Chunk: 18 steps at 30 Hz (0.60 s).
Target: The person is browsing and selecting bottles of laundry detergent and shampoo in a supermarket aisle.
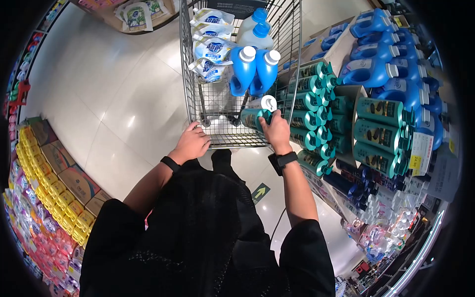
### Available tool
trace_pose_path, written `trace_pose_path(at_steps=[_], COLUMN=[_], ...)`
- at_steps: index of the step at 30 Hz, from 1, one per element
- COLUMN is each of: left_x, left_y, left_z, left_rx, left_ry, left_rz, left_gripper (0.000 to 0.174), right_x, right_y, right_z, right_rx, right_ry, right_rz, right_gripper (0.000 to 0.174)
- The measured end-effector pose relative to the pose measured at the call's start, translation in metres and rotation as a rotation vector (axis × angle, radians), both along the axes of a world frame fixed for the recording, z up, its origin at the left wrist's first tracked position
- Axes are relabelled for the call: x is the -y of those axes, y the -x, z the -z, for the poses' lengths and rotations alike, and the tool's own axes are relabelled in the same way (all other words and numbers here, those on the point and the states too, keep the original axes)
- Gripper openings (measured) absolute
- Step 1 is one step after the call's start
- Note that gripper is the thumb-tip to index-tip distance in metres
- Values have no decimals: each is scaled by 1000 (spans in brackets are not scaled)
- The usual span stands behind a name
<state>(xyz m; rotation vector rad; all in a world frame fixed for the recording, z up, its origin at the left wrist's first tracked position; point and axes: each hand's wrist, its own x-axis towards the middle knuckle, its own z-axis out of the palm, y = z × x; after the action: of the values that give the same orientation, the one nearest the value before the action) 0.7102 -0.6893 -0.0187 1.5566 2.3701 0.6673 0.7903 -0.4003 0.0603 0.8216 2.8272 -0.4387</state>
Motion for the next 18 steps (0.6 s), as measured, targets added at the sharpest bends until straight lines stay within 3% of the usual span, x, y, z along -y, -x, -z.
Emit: trace_pose_path(at_steps=[7,15,18], left_x=[-1,-3,-4], left_y=[-1,-1,-1], left_z=[2,-3,-3], left_rx=[69,72,85], left_ry=[-40,-40,-16], left_rz=[-57,-68,-65], left_gripper=[17,18,17], right_x=[-4,-2,3], right_y=[5,-13,2], right_z=[72,146,139], right_rx=[294,327,367], right_ry=[-18,-5,39], right_rz=[-51,-35,45], right_gripper=[59,56,55])
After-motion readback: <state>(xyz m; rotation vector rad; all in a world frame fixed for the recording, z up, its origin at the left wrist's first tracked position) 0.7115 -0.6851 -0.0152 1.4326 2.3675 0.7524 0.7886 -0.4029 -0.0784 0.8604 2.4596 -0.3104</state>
